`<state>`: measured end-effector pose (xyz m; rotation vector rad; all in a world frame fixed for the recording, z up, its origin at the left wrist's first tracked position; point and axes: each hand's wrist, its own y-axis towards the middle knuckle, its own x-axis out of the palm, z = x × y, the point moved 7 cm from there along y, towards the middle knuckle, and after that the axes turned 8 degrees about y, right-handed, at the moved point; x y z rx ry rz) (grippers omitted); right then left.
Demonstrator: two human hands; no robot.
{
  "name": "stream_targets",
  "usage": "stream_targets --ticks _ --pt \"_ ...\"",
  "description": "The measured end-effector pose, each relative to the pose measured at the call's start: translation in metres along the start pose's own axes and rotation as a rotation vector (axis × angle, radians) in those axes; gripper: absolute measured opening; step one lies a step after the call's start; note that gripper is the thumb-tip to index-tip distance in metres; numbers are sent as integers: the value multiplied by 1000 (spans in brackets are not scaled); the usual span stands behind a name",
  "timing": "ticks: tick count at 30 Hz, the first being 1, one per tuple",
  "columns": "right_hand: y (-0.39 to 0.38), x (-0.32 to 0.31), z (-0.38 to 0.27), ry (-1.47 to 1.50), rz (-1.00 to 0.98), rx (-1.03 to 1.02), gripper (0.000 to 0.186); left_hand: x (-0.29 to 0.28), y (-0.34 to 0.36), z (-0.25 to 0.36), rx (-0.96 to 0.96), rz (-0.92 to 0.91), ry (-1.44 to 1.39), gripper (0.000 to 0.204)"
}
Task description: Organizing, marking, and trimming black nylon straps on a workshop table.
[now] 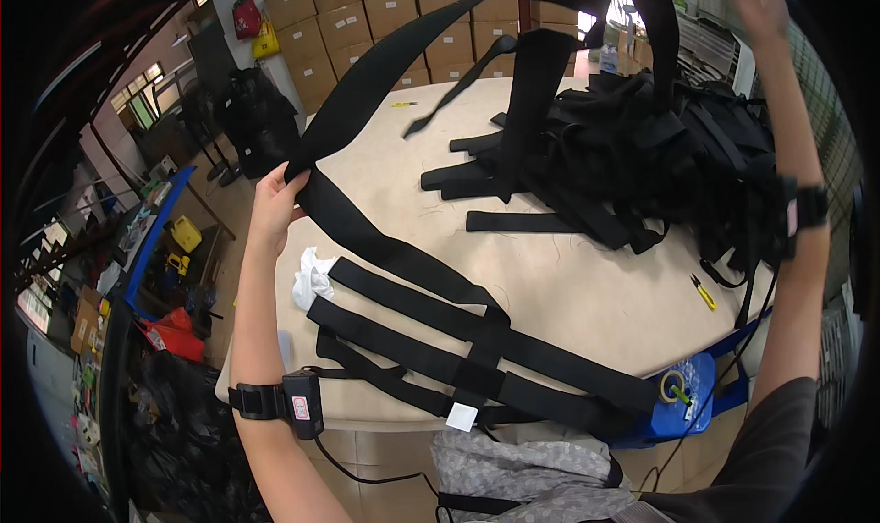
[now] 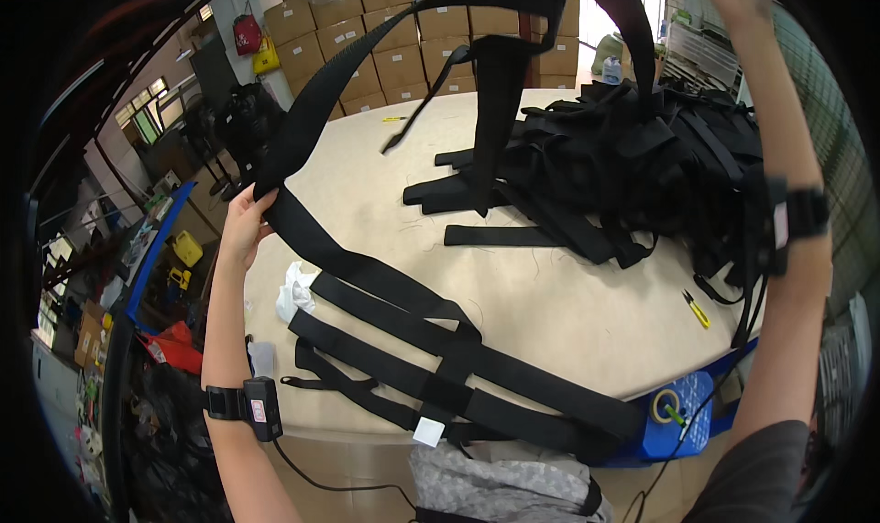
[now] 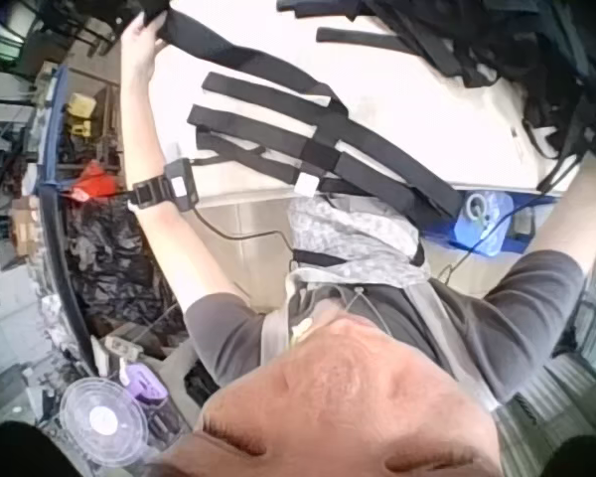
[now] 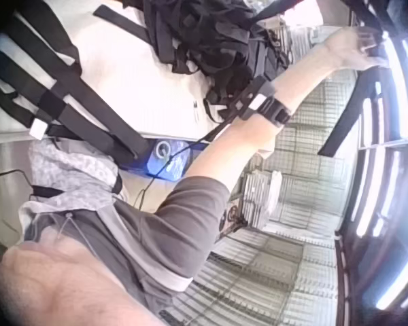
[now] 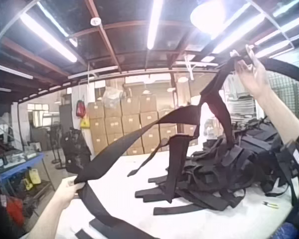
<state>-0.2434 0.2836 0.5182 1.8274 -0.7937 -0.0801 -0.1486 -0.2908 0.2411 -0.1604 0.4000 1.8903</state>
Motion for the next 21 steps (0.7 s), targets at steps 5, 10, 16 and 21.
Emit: stream_targets --ticks 5,10,16,21 --pt "-300 -130 68 -246 827 655 60 23 -14 -22 -143 -62 61 24" --pt "-458 -56 157 13 793 1617 86 29 -24 -33 27 -35 294 25" --pt "-276 6 223 -1112 94 663 51 42 -41 -22 46 -70 268 25" --pt "-269 111 310 -1795 -703 271 69 63 -47 -6 83 -97 377 24"
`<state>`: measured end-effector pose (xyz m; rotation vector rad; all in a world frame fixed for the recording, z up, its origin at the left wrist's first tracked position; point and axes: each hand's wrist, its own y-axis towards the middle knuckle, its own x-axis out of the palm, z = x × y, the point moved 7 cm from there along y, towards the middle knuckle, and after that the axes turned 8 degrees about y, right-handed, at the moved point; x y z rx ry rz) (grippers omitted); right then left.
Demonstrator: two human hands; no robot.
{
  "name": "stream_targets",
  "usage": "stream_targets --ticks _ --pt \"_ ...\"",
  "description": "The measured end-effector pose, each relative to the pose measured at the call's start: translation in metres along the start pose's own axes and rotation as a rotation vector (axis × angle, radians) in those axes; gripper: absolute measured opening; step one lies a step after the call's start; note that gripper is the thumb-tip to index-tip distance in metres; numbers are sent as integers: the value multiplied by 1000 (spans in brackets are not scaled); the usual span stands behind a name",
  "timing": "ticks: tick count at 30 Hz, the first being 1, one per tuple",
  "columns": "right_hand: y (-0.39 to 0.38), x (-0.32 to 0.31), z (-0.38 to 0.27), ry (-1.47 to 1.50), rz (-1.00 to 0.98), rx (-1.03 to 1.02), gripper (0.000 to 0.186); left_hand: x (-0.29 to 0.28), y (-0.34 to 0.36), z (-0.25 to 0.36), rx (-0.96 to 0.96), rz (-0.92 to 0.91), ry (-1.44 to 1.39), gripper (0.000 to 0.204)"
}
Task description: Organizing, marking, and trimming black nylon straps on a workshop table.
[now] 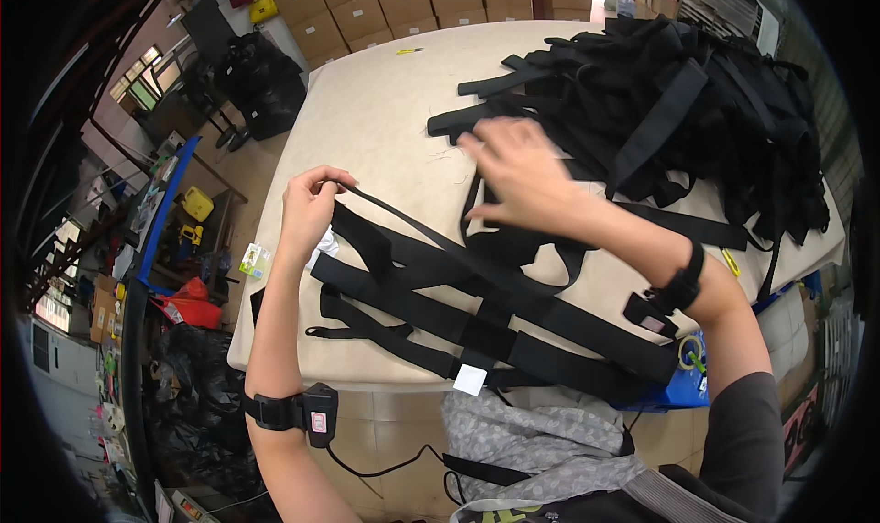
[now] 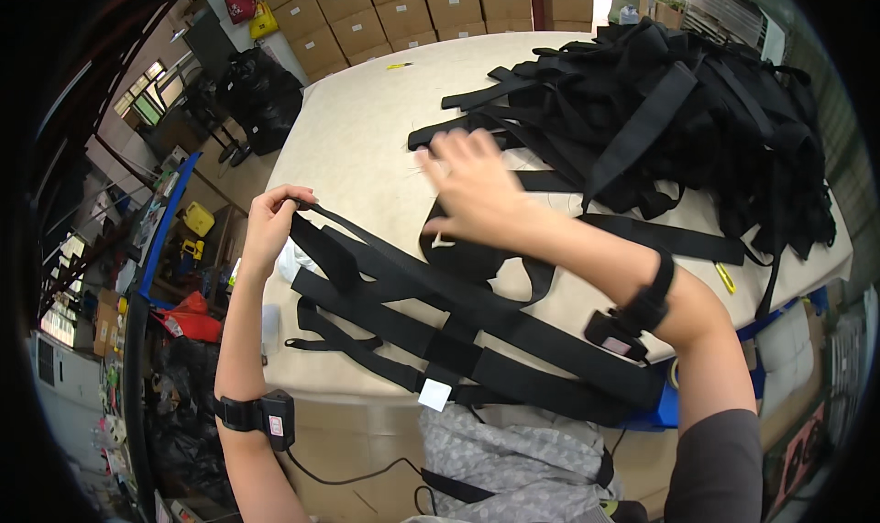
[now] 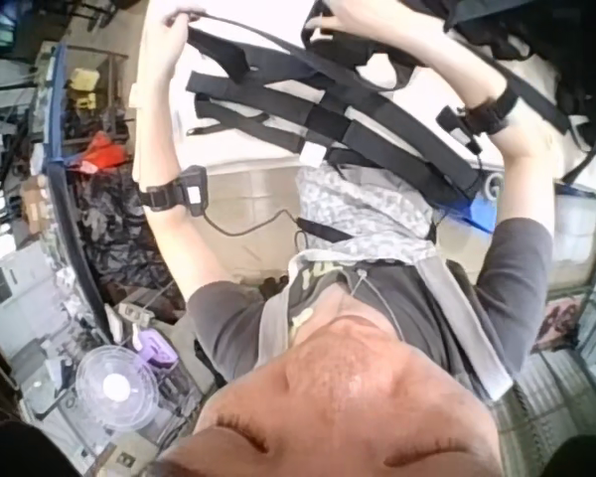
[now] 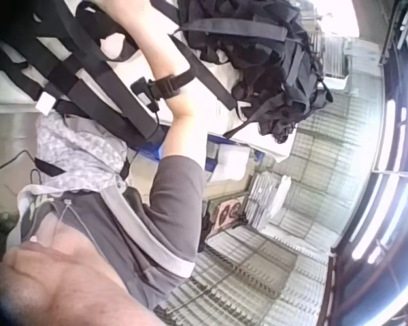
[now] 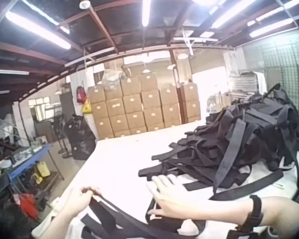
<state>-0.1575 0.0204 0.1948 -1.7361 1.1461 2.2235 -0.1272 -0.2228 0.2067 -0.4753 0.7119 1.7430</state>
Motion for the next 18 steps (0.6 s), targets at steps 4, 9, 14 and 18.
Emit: stream_targets --ticks 4,9,14,18 --pt "17 101 -58 -140 -936 -56 50 2 2 14 58 38 57 23" --pt "4 146 -67 -299 -870 -148 40 -1 2 7 52 48 5 23" --pt "-11 157 -66 -449 -528 -334 43 3 -1 -16 77 63 11 23" --pt "9 156 -35 116 -600 -106 28 11 1 -29 34 94 32 22"
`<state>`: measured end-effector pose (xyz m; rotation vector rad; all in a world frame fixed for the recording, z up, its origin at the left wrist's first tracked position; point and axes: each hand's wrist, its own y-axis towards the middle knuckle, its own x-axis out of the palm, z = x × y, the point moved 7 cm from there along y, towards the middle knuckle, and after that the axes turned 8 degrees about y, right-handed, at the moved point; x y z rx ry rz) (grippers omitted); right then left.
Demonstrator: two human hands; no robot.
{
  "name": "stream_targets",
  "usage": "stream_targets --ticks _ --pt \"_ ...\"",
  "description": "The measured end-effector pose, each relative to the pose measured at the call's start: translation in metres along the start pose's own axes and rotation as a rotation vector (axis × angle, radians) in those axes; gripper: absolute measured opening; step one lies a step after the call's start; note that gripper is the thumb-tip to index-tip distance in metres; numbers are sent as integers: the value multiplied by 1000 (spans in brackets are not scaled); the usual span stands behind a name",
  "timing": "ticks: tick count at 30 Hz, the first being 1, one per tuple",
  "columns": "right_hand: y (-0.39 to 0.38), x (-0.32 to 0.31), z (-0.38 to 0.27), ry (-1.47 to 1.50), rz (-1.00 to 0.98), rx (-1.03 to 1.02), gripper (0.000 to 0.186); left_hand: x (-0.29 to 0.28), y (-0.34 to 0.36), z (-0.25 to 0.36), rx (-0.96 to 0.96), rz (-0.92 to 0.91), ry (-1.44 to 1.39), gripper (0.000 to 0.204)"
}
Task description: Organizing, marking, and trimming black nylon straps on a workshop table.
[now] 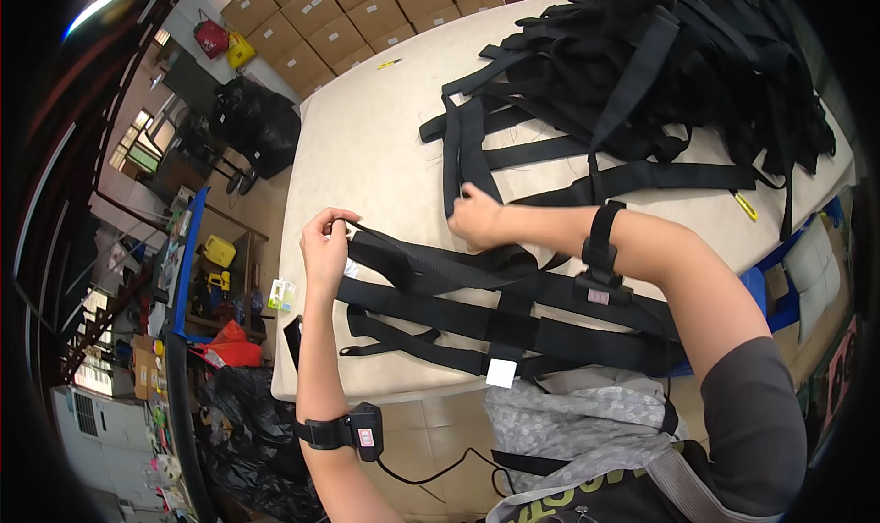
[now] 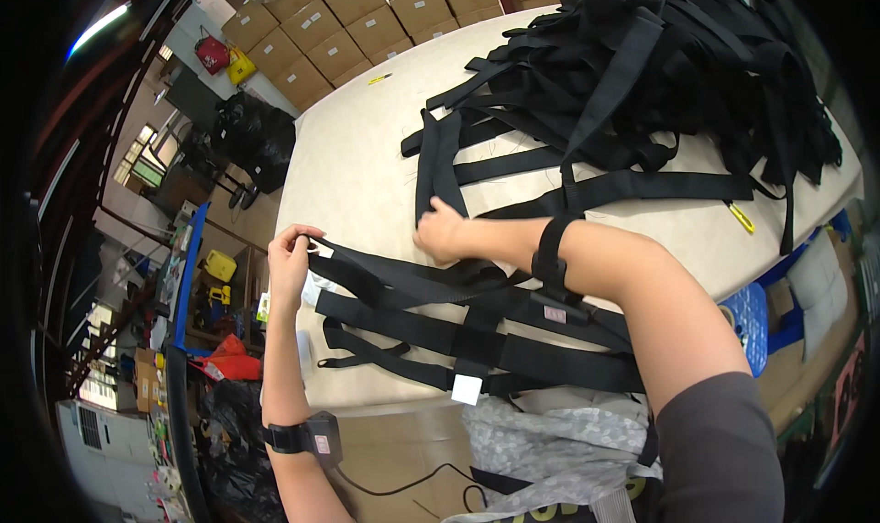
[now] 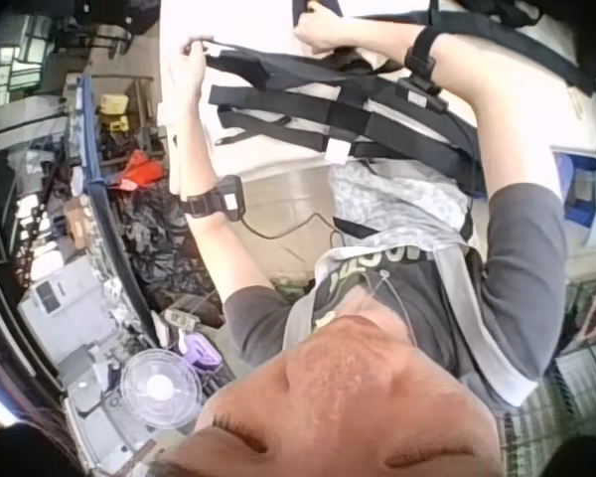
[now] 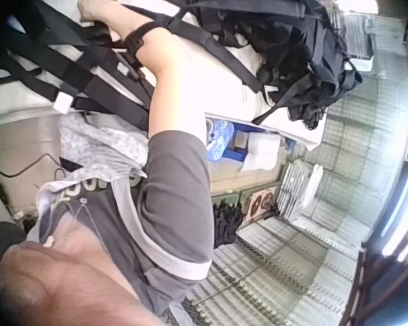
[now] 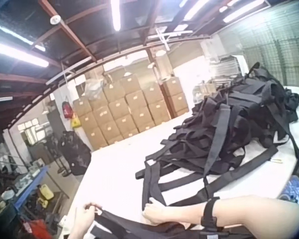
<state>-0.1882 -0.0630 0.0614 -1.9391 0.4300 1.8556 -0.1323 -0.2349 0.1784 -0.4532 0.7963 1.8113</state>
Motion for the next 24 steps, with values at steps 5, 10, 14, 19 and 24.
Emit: stream_targets --ticks 5,10,14,19,24 --pt "-25 -148 135 938 767 364 26 -13 20 -8 1 139 203 25" --pt "-123 -261 265 1714 1204 -224 9 -39 55 -81 -111 306 502 34" --pt "-203 -275 253 1711 1341 -419 23 -13 29 -80 -439 161 812 67" --pt "-216 -153 168 1892 968 -81 31 98 -26 77 214 25 101 53" --pt "-222 1 125 2272 809 332 33 192 -99 133 499 -78 272 34"
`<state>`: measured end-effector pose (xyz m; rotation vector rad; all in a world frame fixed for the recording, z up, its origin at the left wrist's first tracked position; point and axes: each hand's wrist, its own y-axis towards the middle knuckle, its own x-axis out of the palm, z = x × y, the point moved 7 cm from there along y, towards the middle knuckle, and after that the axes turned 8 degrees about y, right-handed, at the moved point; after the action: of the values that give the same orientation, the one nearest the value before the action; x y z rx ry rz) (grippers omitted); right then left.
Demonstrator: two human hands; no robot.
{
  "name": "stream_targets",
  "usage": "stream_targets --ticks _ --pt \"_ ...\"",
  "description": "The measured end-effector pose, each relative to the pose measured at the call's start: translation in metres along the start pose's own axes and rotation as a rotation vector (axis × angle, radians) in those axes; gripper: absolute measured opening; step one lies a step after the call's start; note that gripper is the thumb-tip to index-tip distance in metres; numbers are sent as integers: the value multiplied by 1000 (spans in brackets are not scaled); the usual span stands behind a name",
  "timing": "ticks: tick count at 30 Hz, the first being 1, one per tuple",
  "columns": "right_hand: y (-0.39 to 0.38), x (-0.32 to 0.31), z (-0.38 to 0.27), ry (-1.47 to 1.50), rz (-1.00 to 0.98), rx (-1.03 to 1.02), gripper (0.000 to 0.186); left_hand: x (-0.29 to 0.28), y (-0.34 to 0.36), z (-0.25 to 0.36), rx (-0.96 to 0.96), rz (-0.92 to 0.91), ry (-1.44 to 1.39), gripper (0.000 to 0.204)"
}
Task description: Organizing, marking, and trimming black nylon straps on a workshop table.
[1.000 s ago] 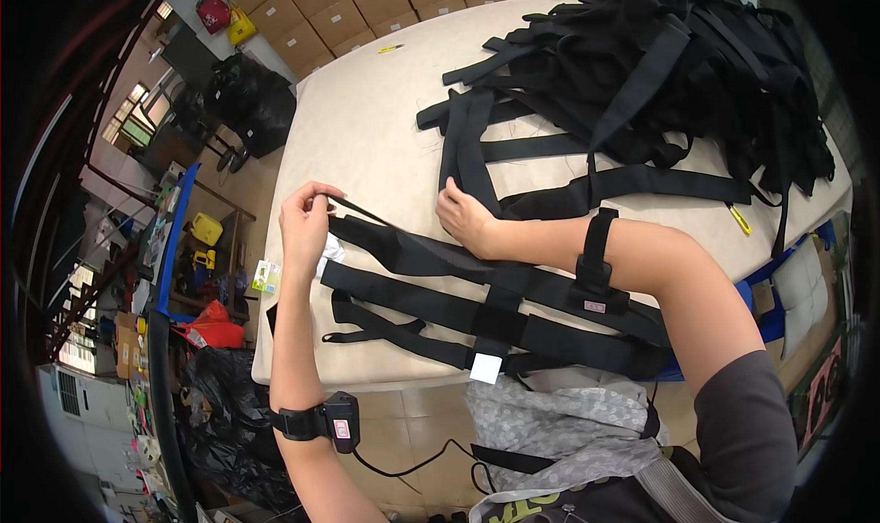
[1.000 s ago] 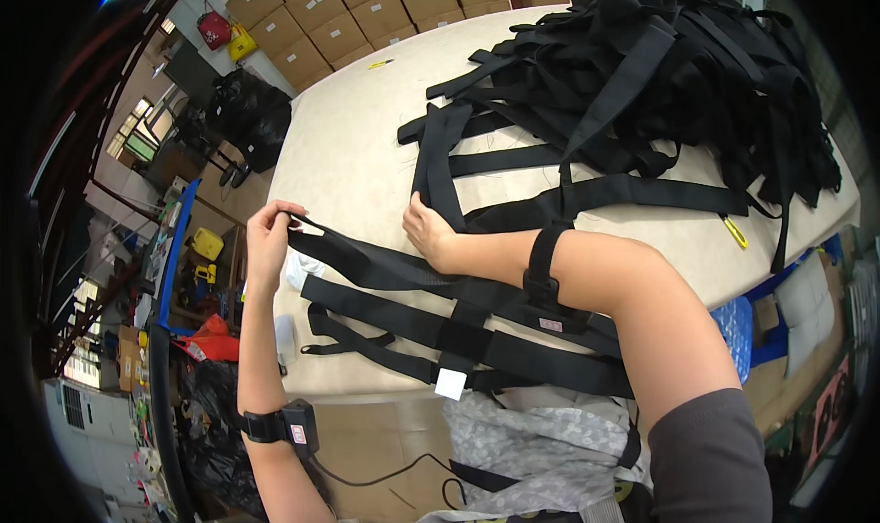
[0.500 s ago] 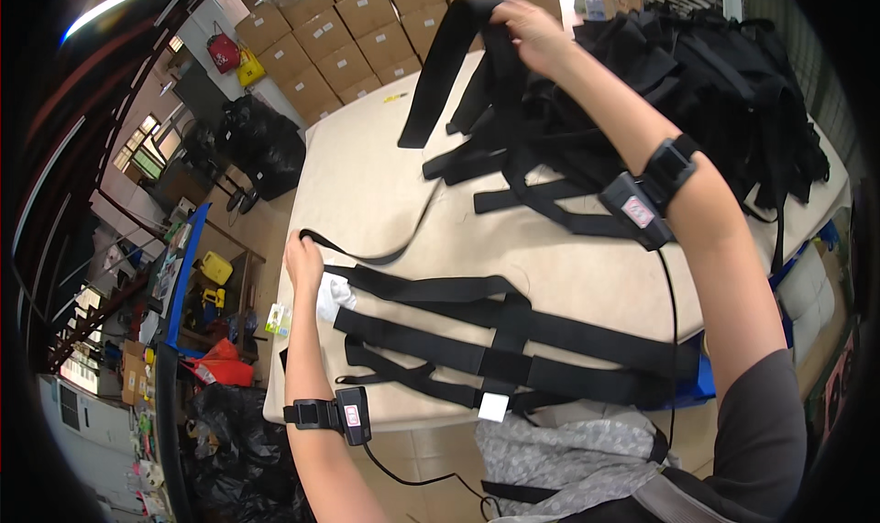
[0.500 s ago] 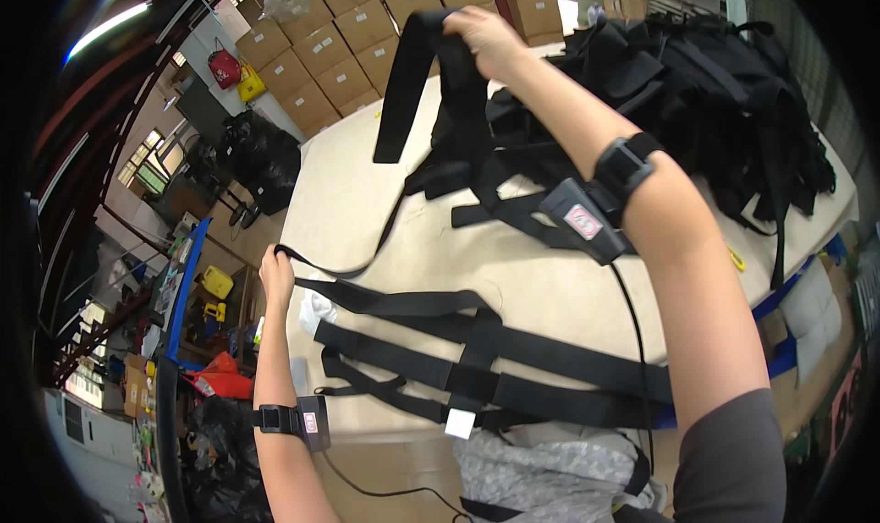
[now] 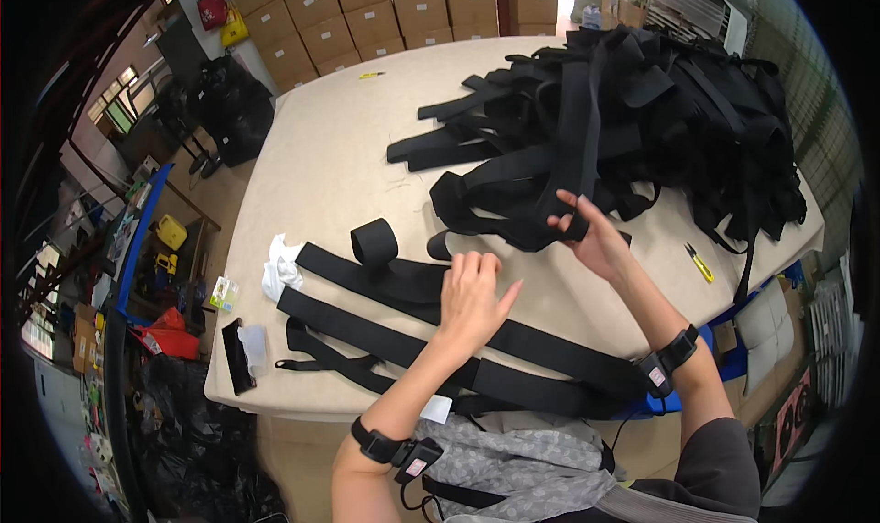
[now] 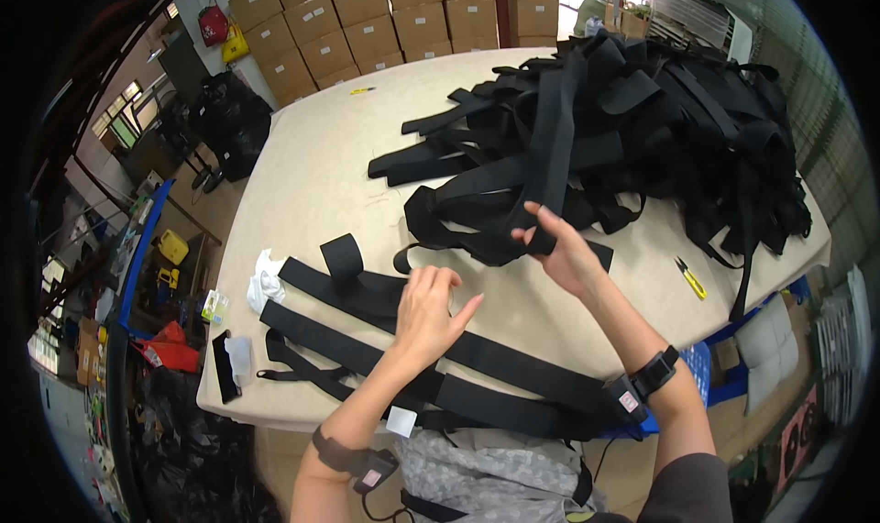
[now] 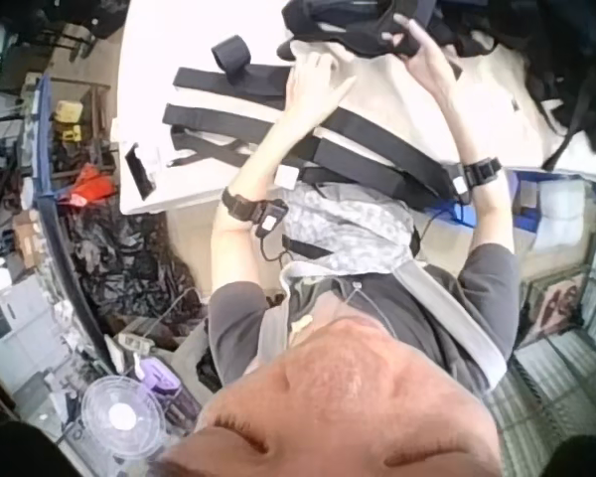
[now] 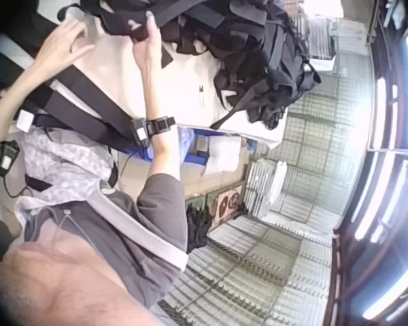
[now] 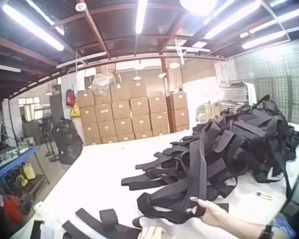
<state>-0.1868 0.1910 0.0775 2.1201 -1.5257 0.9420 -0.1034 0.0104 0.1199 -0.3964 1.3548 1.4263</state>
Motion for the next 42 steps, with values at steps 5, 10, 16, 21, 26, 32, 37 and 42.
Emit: stream_targets --ticks 5,10,16,21,26,32,37,42 --pt "-37 -25 64 -239 53 3 44 98 -43 9 -892 -588 -1304 57" --pt "-45 -32 55 -320 -80 -48 30 131 -57 33 -1325 -562 -1966 73" --pt "-57 -29 18 -935 -370 -302 37 158 -38 34 -1374 -452 -1960 26" --pt "-85 -42 6 -378 -20 216 52 145 -8 -19 -1054 -258 -1893 25" --pt "-93 -13 30 -819 -174 172 73 127 -9 -4 -1096 -378 -1699 29" --pt "-63 6 34 -910 -327 116 86 113 -30 7 -1046 -531 -1559 34" --pt "-44 24 33 -1122 -495 -203 80 113 -37 7 -1081 -476 -1779 35" --pt "-39 28 33 -1088 -416 -99 67 110 -36 0 -1028 -506 -1718 33"
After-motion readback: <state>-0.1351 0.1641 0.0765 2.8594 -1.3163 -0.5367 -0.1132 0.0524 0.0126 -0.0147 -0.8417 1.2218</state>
